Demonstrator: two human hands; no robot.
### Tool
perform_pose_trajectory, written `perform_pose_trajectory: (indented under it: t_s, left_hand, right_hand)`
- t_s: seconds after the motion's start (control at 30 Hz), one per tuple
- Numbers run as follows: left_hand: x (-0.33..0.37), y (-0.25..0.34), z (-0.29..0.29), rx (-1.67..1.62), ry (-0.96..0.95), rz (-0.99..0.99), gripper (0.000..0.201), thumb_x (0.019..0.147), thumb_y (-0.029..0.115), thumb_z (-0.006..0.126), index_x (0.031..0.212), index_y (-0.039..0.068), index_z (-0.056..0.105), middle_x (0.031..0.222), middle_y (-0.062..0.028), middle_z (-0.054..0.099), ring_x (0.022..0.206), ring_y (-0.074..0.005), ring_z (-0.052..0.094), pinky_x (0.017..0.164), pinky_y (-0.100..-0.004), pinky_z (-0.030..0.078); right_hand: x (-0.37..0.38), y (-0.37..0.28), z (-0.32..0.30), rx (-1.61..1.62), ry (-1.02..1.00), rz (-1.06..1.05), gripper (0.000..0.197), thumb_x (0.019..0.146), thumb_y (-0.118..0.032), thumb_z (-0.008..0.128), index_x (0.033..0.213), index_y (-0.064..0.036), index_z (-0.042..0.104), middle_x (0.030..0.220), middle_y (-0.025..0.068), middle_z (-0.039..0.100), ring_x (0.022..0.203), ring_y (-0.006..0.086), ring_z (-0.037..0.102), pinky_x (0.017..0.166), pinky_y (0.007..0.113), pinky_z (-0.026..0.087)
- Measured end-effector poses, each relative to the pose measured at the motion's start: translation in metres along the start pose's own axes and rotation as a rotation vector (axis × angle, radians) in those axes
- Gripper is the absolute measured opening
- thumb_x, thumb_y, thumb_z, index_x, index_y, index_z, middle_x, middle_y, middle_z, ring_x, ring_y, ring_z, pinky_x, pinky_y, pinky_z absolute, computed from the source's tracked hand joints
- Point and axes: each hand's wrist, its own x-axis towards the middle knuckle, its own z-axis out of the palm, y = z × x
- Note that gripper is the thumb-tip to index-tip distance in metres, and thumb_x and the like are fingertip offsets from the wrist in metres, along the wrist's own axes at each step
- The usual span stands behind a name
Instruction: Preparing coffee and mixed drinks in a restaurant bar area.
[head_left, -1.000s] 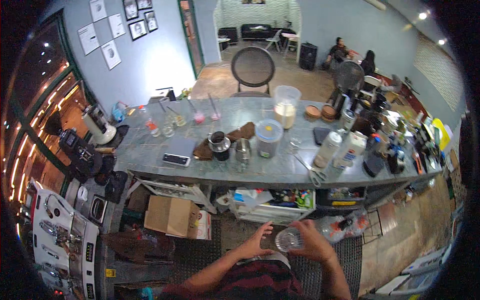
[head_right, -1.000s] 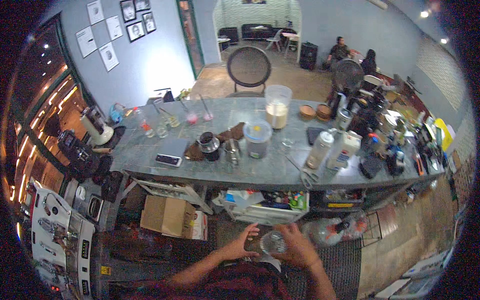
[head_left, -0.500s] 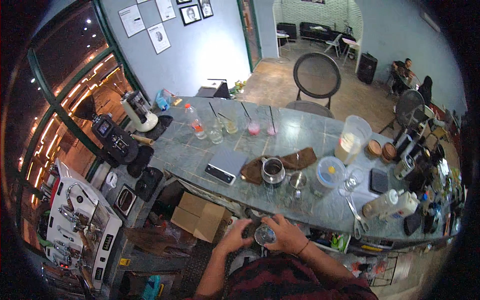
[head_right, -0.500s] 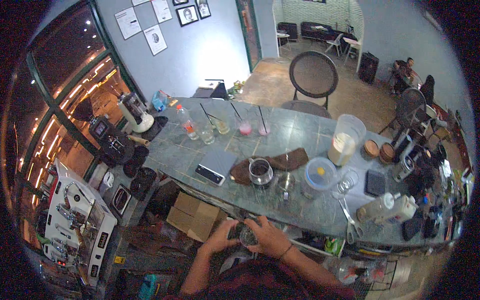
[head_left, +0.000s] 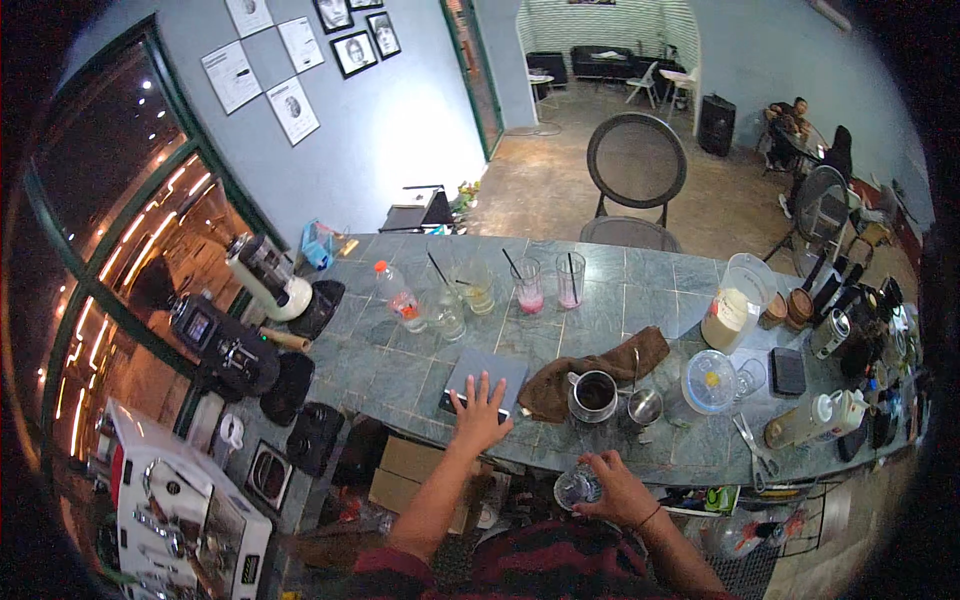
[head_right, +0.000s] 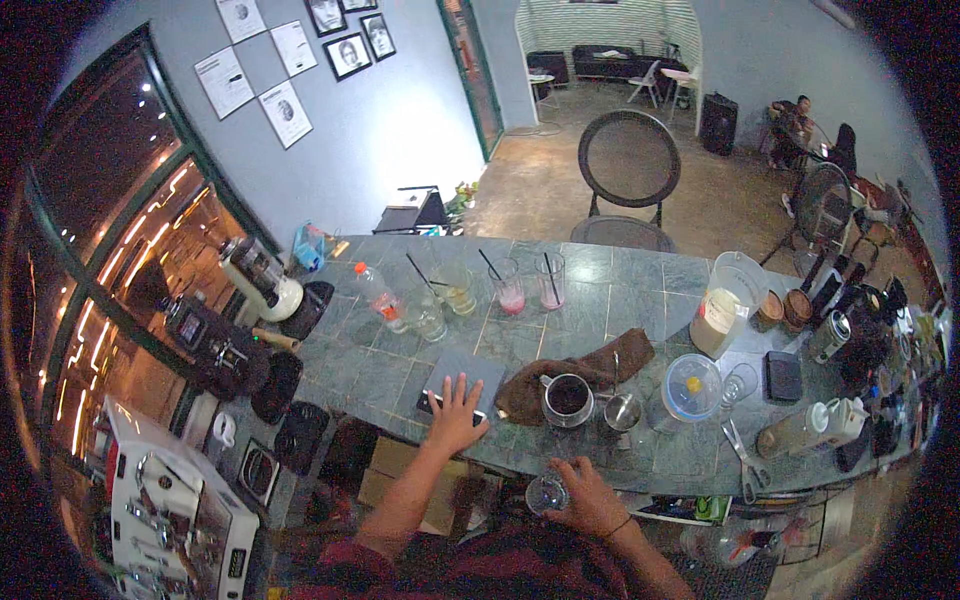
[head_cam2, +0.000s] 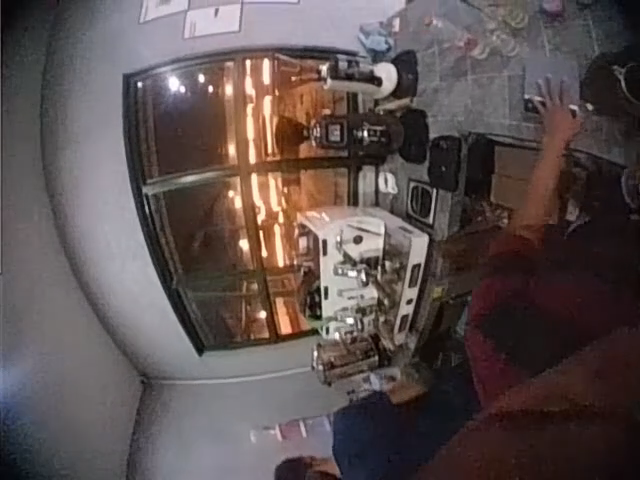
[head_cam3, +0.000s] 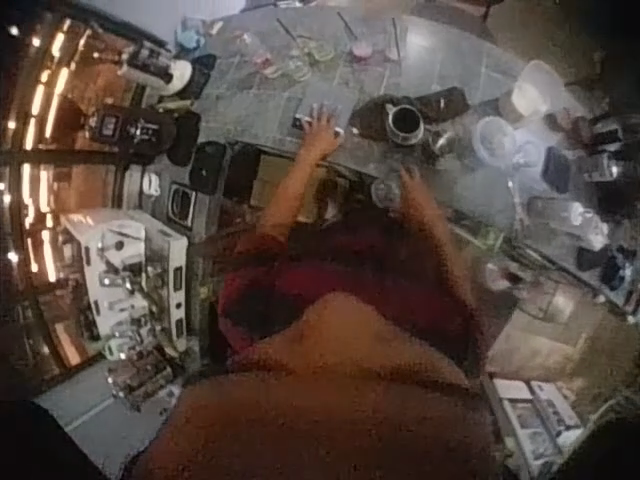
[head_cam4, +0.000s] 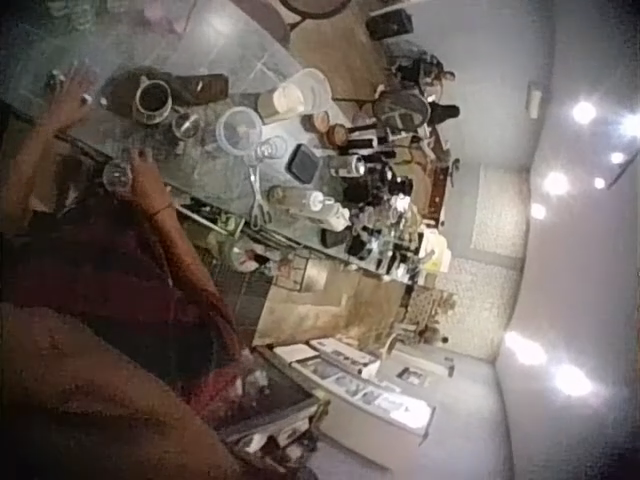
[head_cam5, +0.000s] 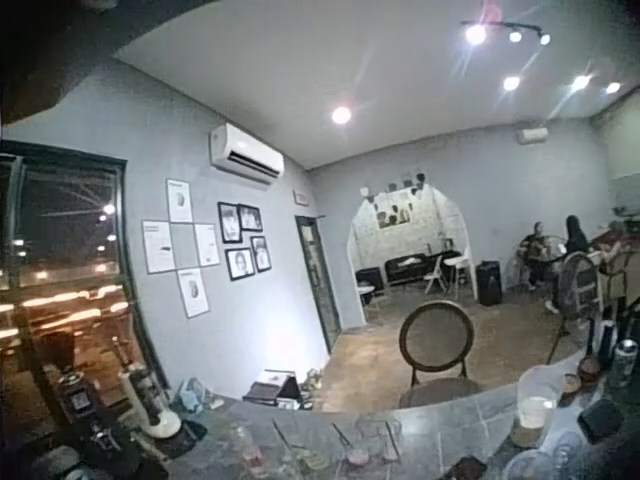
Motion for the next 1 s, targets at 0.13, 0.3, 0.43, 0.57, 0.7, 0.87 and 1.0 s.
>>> perform_pose_trajectory:
  t_s: [0.13,0.3,0.43,0.57,0.7,0.87,1.0]
  left_hand:
    - [-0.003,-0.002,0.0,-0.073,0.046,0.027,0.086,0.083,0.047,0.064,0.154,0.02,0.023,0.159,-0.0197,0.015,0.145,-0.0464,0.01,0.105,-0.0762,0.008]
    - [-0.008,-0.017,-0.009,-0.118,0.014,0.055,0.085,0.085,0.046,0.063,0.154,0.019,0.021,0.159,-0.02,0.013,0.145,-0.0491,0.007,0.104,-0.0775,0.006]
    - [-0.014,-0.027,-0.007,-0.097,0.039,0.036,0.082,0.085,0.043,0.063,0.153,0.018,0.024,0.158,-0.0205,0.015,0.144,-0.0508,0.008,0.103,-0.0787,0.006]
    - [-0.021,-0.03,-0.003,-0.082,0.072,0.011,0.079,0.086,0.043,0.06,0.153,0.018,0.025,0.159,-0.0205,0.015,0.144,-0.0497,0.008,0.104,-0.078,0.005]
    - [-0.017,-0.033,-0.009,-0.065,0.069,0.02,0.079,0.086,0.043,0.06,0.152,0.016,0.026,0.159,-0.0207,0.014,0.144,-0.0489,0.009,0.104,-0.0776,0.005]
    - [-0.006,-0.031,-0.014,-0.08,0.028,-0.085,0.082,0.086,0.04,0.061,0.153,0.017,0.021,0.159,-0.0213,0.012,0.145,-0.0485,0.007,0.105,-0.0764,0.005]
    - [-0.002,-0.045,-0.025,-0.03,-0.076,-0.177,0.08,0.09,0.037,0.055,0.155,0.017,0.014,0.16,-0.0207,0.006,0.146,-0.0468,0.003,0.107,-0.0753,0.005]
  right_hand:
    - [0.018,-0.024,0.017,0.108,0.023,0.118,0.082,0.068,-0.031,0.084,0.136,-0.0109,0.043,0.127,0.0217,0.043,0.114,0.0428,0.053,0.095,0.046,0.048]
    - [0.051,-0.059,0.041,0.013,0.143,0.091,0.083,0.069,-0.032,0.085,0.137,-0.0095,0.042,0.127,0.0219,0.044,0.111,0.043,0.055,0.093,0.047,0.049]
    - [0.065,-0.072,0.052,0.017,0.198,0.13,0.082,0.069,-0.032,0.085,0.136,-0.0115,0.042,0.127,0.0219,0.043,0.11,0.0442,0.055,0.093,0.047,0.049]
    - [0.064,-0.079,0.055,0.006,0.243,0.112,0.084,0.07,-0.029,0.084,0.138,-0.013,0.038,0.128,0.025,0.042,0.112,0.0449,0.054,0.091,0.049,0.05]
    - [0.056,-0.068,0.06,0.053,0.284,0.096,0.083,0.071,-0.029,0.084,0.139,-0.0146,0.038,0.128,0.0255,0.043,0.111,0.0463,0.054,0.092,0.048,0.05]
    - [0.045,-0.065,0.06,0.028,0.314,0.163,0.083,0.071,-0.03,0.083,0.139,-0.0142,0.038,0.127,0.0254,0.043,0.111,0.0467,0.054,0.092,0.049,0.049]
    - [0.043,-0.061,0.058,0.025,0.345,0.128,0.082,0.072,-0.028,0.083,0.139,-0.0145,0.038,0.128,0.025,0.043,0.113,0.0472,0.052,0.092,0.05,0.05]
